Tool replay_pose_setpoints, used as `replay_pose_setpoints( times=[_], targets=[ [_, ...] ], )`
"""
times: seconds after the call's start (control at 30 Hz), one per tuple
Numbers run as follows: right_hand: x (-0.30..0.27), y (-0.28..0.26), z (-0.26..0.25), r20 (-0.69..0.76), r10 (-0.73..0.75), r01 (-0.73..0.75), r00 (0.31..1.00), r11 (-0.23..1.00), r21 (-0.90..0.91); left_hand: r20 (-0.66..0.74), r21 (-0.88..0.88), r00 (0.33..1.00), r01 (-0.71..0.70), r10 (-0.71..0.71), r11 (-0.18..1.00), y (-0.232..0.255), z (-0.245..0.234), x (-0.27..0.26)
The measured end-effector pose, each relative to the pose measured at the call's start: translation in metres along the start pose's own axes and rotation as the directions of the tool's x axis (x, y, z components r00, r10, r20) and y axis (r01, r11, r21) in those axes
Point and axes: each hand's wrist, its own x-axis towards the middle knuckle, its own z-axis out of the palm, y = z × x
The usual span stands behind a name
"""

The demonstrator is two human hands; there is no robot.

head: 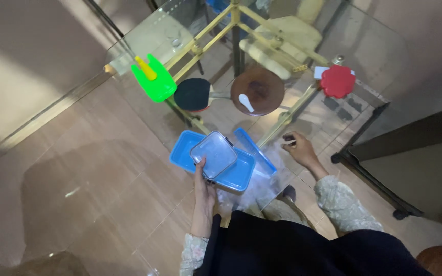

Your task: The person is organizing various household items from a glass table into a white plastic basket and disposing of waste.

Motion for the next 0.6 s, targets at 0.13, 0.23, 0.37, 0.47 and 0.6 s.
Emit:
replay_pose_setpoints(
  times=[0.13,0.23,0.37,0.47,0.6],
  targets=[
    [0.02,0.025,-0.039,-0.037,0.106,-0.108,0.994,0.993,-0.05,0.081,-0.019,0.996,-0.019,0.021,1.0,-0.007,0.029,0.0],
    [0.043,0.053,-0.066,-0.086,0.045,-0.048,0.995,0.999,-0.025,0.034,-0.003,0.999,0.023,-0.022,1.0,-0.015,0.052,0.0],
    [0.08,0.078,-0.105,-0.152,0.038,-0.044,0.988,0.999,-0.031,0.052,-0.041,0.998,0.026,-0.024,0.999,-0.03,0.081,0.004],
    [0.108,0.086,-0.132,-0.195,0.041,-0.053,0.98,0.997,-0.057,0.016,-0.048,0.999,0.038,-0.037,0.998,-0.042,0.103,0.006],
    [0.147,0.11,-0.159,-0.25,0.078,-0.093,0.965,0.994,-0.049,0.008,-0.082,0.998,0.064,-0.064,0.995,-0.057,0.133,0.014]
  ],
)
